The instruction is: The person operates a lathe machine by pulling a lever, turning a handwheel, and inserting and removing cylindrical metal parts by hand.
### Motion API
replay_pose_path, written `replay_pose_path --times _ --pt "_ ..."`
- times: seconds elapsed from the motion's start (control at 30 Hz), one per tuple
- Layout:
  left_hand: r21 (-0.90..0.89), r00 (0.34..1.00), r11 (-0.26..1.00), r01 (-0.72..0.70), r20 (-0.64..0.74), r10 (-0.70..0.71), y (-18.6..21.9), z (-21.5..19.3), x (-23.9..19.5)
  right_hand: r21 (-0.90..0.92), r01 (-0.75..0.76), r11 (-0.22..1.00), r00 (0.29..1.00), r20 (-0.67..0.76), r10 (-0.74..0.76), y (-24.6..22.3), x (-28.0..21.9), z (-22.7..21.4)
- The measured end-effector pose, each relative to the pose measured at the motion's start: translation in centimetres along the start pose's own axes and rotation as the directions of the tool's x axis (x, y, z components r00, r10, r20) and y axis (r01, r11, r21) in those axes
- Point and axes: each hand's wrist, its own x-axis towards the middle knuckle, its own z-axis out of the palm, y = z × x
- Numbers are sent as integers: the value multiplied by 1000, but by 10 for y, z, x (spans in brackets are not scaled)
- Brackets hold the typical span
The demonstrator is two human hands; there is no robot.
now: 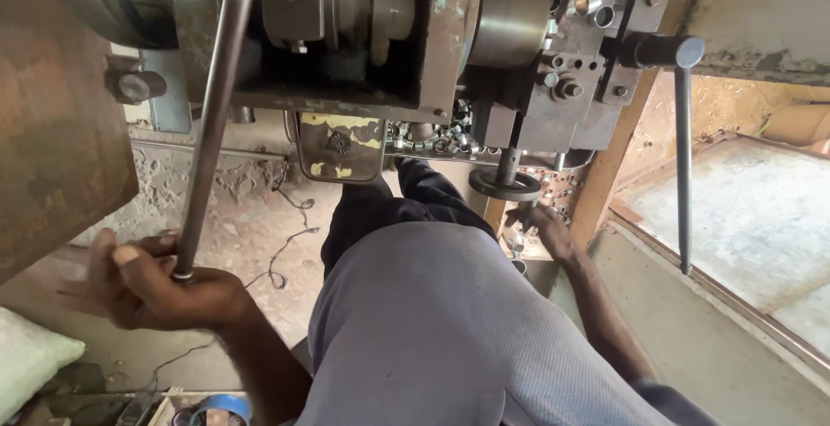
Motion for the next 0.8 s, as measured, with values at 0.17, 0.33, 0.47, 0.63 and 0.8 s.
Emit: replay_pose_path --times 0.17,0.33,0.47,0.63,0.8 --pt "-191 988 969 156 28 -153 26 1 3 -130 131 983 957 277 -91 -26 31 66" --pt "-409 873 779 476 331 -359 67 -15 18 -357 305 883 946 218 -238 22 85 35" --pt "-117 648 747 654 597 -473 104 -20 50 -584 419 695 893 127 -431 44 63 14" --pt "70 556 758 648 637 -534 129 -8 63 -895 137 424 988 93 -124 0 27 -23" --pt "96 650 852 515 603 -461 108 -7 47 -928 71 365 876 -117 -468 -86 -6 -84"
